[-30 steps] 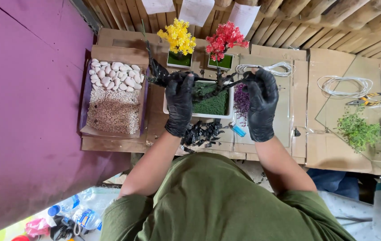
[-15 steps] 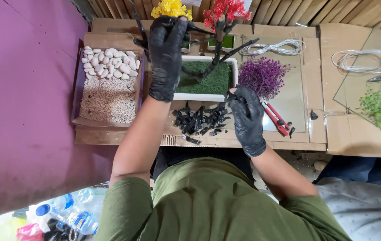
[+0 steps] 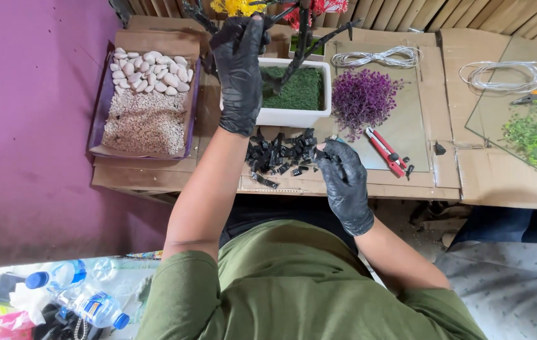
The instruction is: The person assembles artificial plants by wrapping black tape around the branches of a plant in a white rectangular pot. They use a lighter to heat the tape ends for sealing and use pliers to cut the tape. The person also handles other artificial plants with yellow, red, and purple flowers.
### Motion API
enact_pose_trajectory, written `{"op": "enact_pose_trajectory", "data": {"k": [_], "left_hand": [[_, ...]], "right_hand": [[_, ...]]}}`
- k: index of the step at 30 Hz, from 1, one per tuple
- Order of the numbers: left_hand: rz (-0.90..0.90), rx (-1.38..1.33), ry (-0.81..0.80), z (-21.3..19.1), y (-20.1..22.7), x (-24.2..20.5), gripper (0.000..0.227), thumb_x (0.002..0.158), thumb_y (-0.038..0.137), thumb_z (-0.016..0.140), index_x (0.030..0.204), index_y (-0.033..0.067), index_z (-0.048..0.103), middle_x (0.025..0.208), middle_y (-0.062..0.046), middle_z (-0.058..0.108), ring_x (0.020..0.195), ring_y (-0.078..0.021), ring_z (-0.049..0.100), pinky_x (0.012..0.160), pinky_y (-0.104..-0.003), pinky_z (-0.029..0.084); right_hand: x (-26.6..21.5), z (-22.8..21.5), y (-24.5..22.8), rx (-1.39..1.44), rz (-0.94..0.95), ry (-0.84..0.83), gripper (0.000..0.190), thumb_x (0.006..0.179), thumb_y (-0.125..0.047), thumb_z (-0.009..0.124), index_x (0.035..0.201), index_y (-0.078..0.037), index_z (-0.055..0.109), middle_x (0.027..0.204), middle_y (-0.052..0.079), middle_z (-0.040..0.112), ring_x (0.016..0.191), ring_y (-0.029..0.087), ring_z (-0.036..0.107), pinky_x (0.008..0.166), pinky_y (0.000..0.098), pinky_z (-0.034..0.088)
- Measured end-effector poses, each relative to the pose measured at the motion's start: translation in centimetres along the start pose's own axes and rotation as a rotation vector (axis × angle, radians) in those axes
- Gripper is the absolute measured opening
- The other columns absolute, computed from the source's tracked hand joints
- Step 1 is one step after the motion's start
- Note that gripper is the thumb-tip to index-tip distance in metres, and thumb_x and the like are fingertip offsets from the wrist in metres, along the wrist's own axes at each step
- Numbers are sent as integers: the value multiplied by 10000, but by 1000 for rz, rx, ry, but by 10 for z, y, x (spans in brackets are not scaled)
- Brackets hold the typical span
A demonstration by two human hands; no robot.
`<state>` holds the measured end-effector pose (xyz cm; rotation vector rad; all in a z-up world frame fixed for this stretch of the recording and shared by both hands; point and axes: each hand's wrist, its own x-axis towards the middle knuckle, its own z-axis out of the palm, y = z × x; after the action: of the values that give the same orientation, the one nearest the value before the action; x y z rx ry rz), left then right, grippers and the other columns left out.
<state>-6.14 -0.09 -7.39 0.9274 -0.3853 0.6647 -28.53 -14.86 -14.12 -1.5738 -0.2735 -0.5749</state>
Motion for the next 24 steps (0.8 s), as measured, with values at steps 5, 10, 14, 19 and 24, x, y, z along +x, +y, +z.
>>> {"op": "enact_pose_trajectory", "data": {"k": [5,10,14,19,24], "left_hand": [[-60,478,20,-29,-37,-31,346,863,493,724,1011,180,744,854,-29,799,678,-151,796,529,-245,644],[96,295,-117,12,64,-30,160,997,286,641,909,154,619,856,3,640,804,-153,607,768,-326,509],[145,373,-180,10,83,-37,201,1057,301,559,952,134,597,913,2,619,826,-134,584,782,-312,489],[36,370,-66,-2,69,-41,117,1005,153,677,914,79,687,745,-117,754,753,-194,746,765,-349,575],[52,445,-95,19,103,-45,115,1018,138,668,938,61,696,777,-141,743,778,-272,742,735,-387,576]], "right_hand": [[25,13,-29,-208,-126,-50,159,1038,-10,576,1184,-41,629,1153,104,653,1075,220,659,952,324,551],[71,30,-30,-395,-414,-37,222,1003,62,549,1190,-50,592,1132,152,641,982,274,637,904,404,546],[106,41,-18,-401,-522,20,296,1010,113,582,1262,-43,572,1188,186,588,1070,337,640,930,420,570],[140,59,-15,-475,-516,167,381,955,20,737,1297,-122,645,1179,109,618,995,363,656,843,467,585],[165,72,4,-406,-574,240,363,888,-13,824,1213,-78,677,1123,117,627,1014,373,674,828,462,594]]}}
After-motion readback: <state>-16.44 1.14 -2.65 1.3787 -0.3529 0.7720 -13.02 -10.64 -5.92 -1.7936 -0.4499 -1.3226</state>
